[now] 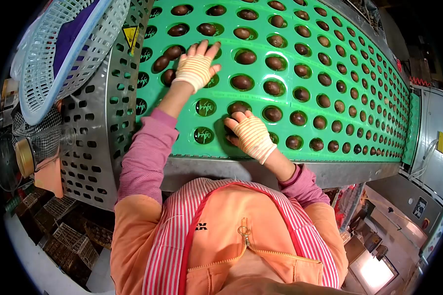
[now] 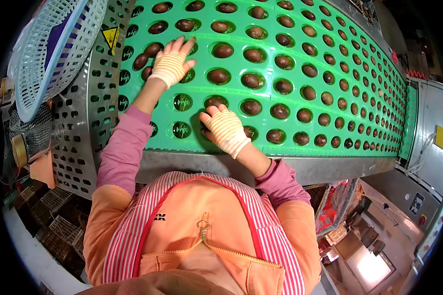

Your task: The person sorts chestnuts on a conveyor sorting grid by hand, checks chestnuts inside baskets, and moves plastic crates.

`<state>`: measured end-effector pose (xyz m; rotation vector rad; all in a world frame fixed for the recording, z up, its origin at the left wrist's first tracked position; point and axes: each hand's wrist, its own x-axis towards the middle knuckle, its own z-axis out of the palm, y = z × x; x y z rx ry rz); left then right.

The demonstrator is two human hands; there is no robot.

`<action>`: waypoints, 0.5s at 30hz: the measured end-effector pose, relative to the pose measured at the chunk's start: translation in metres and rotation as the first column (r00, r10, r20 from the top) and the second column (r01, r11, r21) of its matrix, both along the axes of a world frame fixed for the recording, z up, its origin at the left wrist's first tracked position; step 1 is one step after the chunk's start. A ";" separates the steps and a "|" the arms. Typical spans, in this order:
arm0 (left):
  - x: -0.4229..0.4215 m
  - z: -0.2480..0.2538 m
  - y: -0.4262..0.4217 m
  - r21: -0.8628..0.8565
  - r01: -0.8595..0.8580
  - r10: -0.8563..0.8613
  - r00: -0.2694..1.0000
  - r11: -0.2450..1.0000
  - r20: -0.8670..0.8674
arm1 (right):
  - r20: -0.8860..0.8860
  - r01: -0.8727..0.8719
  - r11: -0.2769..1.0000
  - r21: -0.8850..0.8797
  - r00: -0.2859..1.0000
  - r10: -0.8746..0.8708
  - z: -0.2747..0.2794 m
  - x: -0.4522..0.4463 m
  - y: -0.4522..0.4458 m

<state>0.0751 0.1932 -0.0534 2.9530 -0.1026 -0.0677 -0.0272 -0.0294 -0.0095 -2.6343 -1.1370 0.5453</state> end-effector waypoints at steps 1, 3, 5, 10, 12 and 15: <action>-0.006 -0.001 0.004 -0.037 -0.026 0.027 0.998 0.999 0.050 | 0.013 0.017 0.999 0.031 1.000 -0.017 -0.004 -0.007 -0.002; -0.023 0.006 0.025 0.028 -0.140 0.132 0.973 0.990 0.188 | -0.001 0.083 0.991 0.102 0.997 -0.083 -0.002 -0.012 -0.002; -0.046 0.000 0.047 0.099 -0.285 0.257 0.939 0.953 0.228 | -0.007 0.144 0.974 0.176 0.989 -0.145 0.003 -0.011 0.006; -0.055 -0.027 0.090 -0.157 -0.403 0.418 0.904 0.902 0.083 | 0.080 0.051 0.951 0.305 0.994 -0.079 -0.008 0.017 0.062; -0.047 -0.025 0.098 -0.237 -0.433 0.460 0.885 0.870 0.072 | 0.106 -0.031 0.967 0.251 0.994 0.005 -0.023 0.014 0.068; -0.030 -0.004 0.087 -0.100 -0.530 0.525 0.848 0.842 -0.071 | 0.068 0.045 0.917 0.396 0.995 -0.078 -0.014 0.002 0.061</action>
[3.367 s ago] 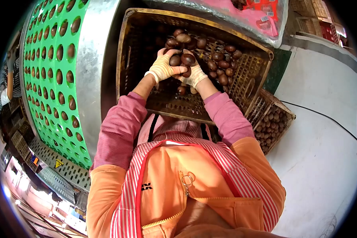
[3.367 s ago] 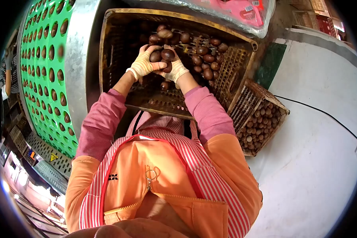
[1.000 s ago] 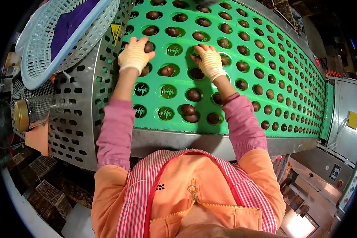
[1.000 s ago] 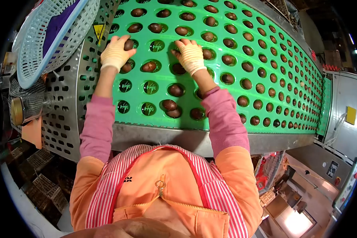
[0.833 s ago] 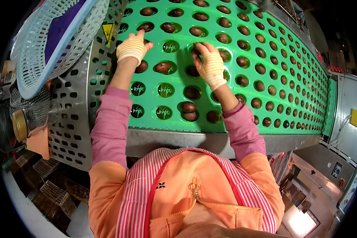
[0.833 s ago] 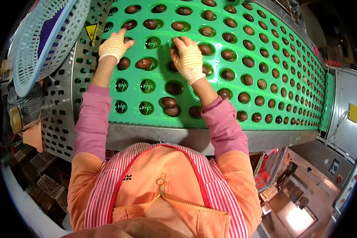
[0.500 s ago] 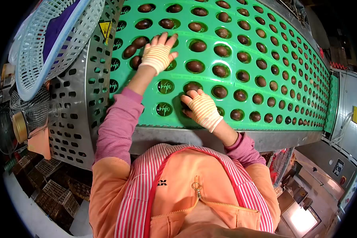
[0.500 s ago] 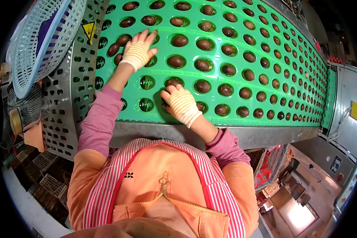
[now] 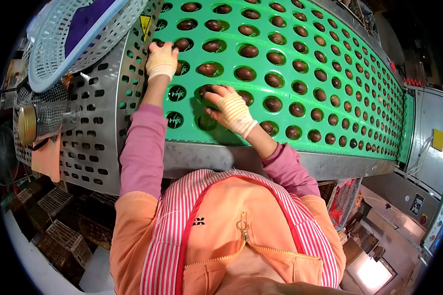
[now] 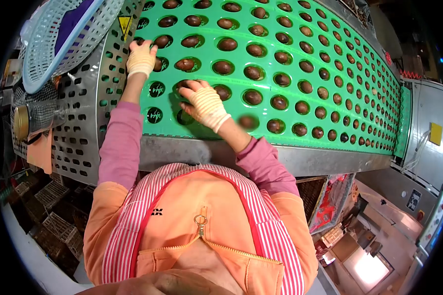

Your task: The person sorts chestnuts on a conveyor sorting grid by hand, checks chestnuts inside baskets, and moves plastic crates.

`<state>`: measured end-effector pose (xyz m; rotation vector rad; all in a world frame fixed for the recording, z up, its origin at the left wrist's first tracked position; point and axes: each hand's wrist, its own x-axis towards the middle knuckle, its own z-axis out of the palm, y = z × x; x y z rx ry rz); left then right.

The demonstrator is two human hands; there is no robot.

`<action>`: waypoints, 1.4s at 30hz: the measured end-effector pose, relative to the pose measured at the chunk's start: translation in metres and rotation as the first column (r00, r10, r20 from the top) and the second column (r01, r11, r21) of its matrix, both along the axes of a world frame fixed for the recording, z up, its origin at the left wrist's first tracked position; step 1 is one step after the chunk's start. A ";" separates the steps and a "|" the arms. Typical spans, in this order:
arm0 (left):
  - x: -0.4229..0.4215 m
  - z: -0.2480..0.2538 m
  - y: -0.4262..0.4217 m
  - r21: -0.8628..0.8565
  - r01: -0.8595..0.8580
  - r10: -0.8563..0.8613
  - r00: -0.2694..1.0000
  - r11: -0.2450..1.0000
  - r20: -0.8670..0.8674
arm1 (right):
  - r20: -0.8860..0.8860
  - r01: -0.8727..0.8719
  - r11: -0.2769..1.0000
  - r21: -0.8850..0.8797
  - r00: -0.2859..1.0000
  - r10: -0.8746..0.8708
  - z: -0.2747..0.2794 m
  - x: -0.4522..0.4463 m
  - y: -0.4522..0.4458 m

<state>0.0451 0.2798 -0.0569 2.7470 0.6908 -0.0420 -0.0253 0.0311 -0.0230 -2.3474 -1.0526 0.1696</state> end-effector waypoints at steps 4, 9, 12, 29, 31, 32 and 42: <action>0.038 -0.014 0.010 -0.318 -0.262 0.268 0.963 0.911 -0.027 | -0.019 0.212 0.972 0.097 0.977 -0.211 0.011 -0.019 -0.041; 0.003 0.038 -0.016 -0.207 0.092 -0.056 0.983 0.974 0.172 | -0.025 0.591 0.805 0.050 0.806 -0.591 0.030 -0.063 -0.113; -0.052 0.036 -0.045 -0.459 0.469 -0.242 0.849 0.755 0.470 | 0.044 0.665 0.718 0.206 0.727 -0.685 0.010 -0.097 -0.158; -0.057 -0.018 -0.024 0.006 0.324 -0.322 0.938 0.946 0.129 | 0.351 0.720 0.688 0.087 0.625 -0.698 -0.021 -0.144 -0.165; -0.057 -0.022 -0.022 0.005 0.210 -0.210 0.972 0.978 0.105 | 0.349 0.737 0.668 0.105 0.602 -0.718 -0.024 -0.144 -0.167; -0.059 -0.024 -0.021 0.021 0.160 -0.161 0.981 0.987 0.105 | 0.347 0.752 0.649 0.114 0.582 -0.736 -0.026 -0.145 -0.168; -0.090 -0.020 -0.074 0.068 0.343 -0.341 0.857 0.937 0.386 | 0.386 0.733 0.651 0.197 0.553 -0.738 -0.033 -0.142 -0.170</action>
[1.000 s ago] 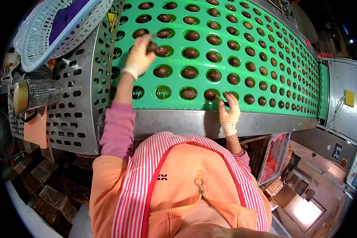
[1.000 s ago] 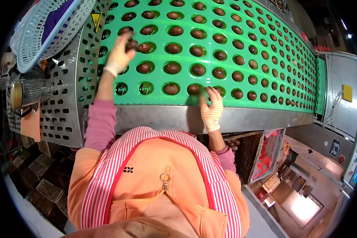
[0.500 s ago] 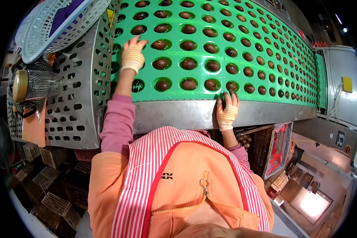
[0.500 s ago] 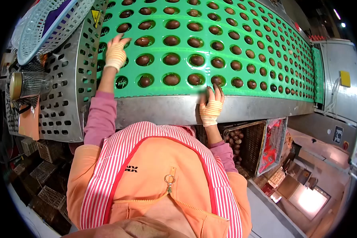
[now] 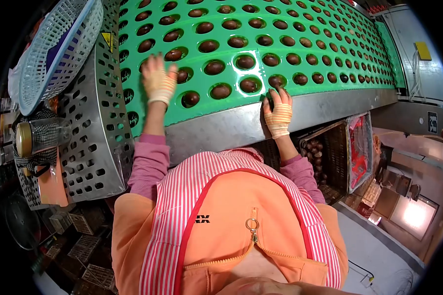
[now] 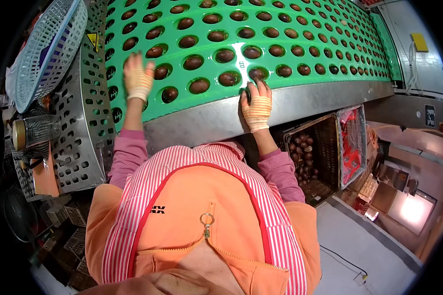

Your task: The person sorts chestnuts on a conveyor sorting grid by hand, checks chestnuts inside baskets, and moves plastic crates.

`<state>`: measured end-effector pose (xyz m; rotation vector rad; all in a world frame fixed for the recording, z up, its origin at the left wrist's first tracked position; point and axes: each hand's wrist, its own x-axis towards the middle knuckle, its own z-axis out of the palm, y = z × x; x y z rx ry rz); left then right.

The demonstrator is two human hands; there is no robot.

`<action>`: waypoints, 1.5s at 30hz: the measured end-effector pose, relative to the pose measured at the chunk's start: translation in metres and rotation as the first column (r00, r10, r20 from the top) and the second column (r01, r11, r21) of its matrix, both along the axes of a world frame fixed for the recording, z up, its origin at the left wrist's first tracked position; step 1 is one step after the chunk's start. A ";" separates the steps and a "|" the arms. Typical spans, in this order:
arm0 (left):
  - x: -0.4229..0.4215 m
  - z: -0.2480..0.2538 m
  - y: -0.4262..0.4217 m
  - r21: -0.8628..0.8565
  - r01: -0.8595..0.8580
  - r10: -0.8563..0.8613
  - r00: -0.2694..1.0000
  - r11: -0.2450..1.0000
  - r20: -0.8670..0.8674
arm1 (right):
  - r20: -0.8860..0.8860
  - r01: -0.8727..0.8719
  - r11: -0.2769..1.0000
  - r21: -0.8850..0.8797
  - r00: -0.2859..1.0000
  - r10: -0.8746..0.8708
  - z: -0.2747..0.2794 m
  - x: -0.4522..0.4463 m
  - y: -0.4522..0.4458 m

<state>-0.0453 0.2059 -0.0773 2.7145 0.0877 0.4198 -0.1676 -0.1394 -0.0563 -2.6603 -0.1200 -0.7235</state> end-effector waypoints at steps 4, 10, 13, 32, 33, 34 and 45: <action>-0.042 -0.011 -0.074 0.282 0.254 -0.225 0.966 0.925 -0.129 | 0.017 0.027 1.000 -0.009 0.999 -0.027 0.003 0.000 -0.011; -0.028 0.022 -0.158 0.338 0.382 -0.371 0.923 0.860 -0.097 | -0.005 0.076 0.995 0.062 0.997 -0.075 0.029 -0.007 -0.088; -0.020 -0.016 -0.149 0.388 0.363 -0.349 0.931 0.847 -0.110 | 0.130 0.039 0.979 0.200 0.989 -0.066 0.008 -0.012 -0.100; -0.123 0.032 -0.241 0.107 0.328 -0.334 0.941 0.939 0.047 | -0.911 0.908 0.417 0.036 0.201 -0.361 -0.120 -0.248 -0.381; -0.128 0.033 -0.244 0.105 0.326 -0.332 0.942 0.940 0.046 | -0.900 0.911 0.413 0.002 0.182 -0.396 -0.125 -0.241 -0.376; -0.132 0.035 -0.246 0.107 0.314 -0.320 0.946 0.943 0.050 | -0.891 0.907 0.418 -0.054 0.145 -0.430 -0.134 -0.236 -0.373; -0.171 0.083 -0.308 -0.397 0.275 -0.308 0.951 0.875 -0.018 | -0.662 0.730 0.000 0.683 0.619 -0.421 -0.190 -0.280 -0.422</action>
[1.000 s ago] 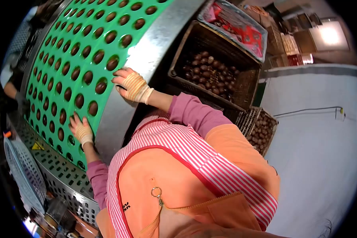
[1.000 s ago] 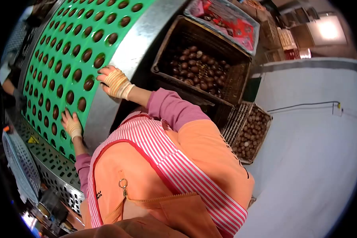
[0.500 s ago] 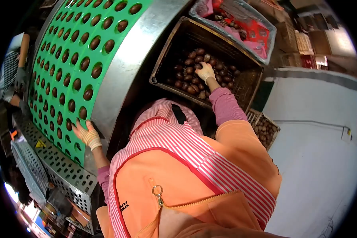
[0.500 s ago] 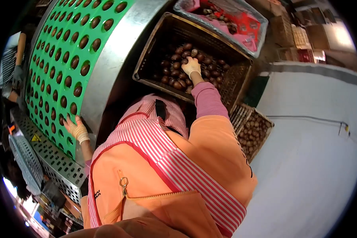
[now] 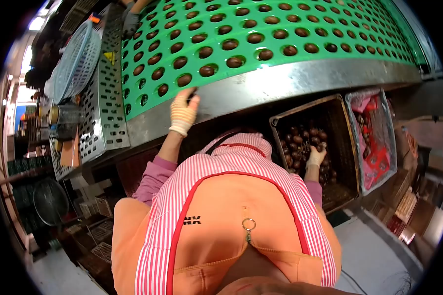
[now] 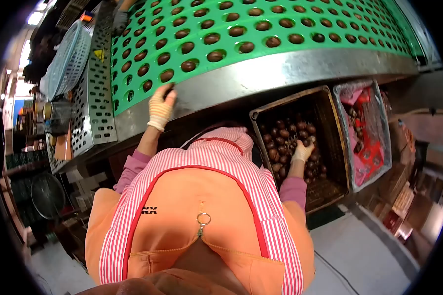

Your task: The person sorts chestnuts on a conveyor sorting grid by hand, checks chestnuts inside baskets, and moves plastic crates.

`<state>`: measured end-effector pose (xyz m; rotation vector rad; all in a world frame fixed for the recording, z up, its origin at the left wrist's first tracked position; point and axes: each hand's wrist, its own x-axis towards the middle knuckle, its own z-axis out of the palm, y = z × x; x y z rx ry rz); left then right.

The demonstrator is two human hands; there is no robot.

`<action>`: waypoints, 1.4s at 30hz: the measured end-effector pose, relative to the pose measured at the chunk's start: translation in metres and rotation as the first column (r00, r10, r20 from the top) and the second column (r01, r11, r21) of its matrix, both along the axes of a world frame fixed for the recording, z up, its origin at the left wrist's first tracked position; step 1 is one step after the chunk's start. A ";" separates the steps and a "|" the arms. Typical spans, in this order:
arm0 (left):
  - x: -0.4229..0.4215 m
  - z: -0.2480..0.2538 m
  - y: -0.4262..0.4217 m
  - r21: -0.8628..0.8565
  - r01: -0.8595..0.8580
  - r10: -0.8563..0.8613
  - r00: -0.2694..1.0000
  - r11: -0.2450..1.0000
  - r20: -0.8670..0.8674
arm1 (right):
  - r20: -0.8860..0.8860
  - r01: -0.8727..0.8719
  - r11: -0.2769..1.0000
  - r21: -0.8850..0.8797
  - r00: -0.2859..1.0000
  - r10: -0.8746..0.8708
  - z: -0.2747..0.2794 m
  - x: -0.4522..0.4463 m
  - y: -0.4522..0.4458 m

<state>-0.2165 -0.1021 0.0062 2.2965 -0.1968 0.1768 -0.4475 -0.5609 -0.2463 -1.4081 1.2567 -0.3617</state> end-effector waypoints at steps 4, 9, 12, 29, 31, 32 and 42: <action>0.003 0.004 -0.052 -0.247 0.250 -0.302 0.931 0.936 -0.205 | 0.263 0.124 0.949 0.289 0.943 -0.203 0.155 0.053 0.017; 0.005 0.003 -0.121 -0.470 0.407 -0.521 0.842 0.784 -0.141 | 0.582 -0.309 0.891 0.332 0.811 0.065 0.267 0.141 0.105; 0.003 0.017 -0.133 -0.491 0.361 -0.531 0.804 0.793 -0.266 | 0.592 -0.478 0.808 0.344 0.779 0.208 0.298 0.179 0.179; 0.107 0.002 0.118 -0.164 -0.218 0.190 0.966 0.962 -0.173 | 0.253 -0.664 0.460 -0.589 0.389 0.886 0.258 0.283 0.331; 0.121 0.004 0.168 0.139 -0.264 0.283 0.948 0.954 -0.143 | 0.089 -0.516 0.387 -0.764 0.510 0.855 0.250 0.287 0.308; 0.124 0.007 0.181 0.355 -0.266 0.347 0.919 0.896 -0.189 | 0.073 -0.497 0.381 -0.780 0.532 0.844 0.252 0.284 0.302; 0.102 -0.045 0.223 -0.047 -0.251 0.234 0.944 0.967 -0.232 | -0.113 -0.382 0.188 -0.905 0.641 0.759 0.211 0.267 0.285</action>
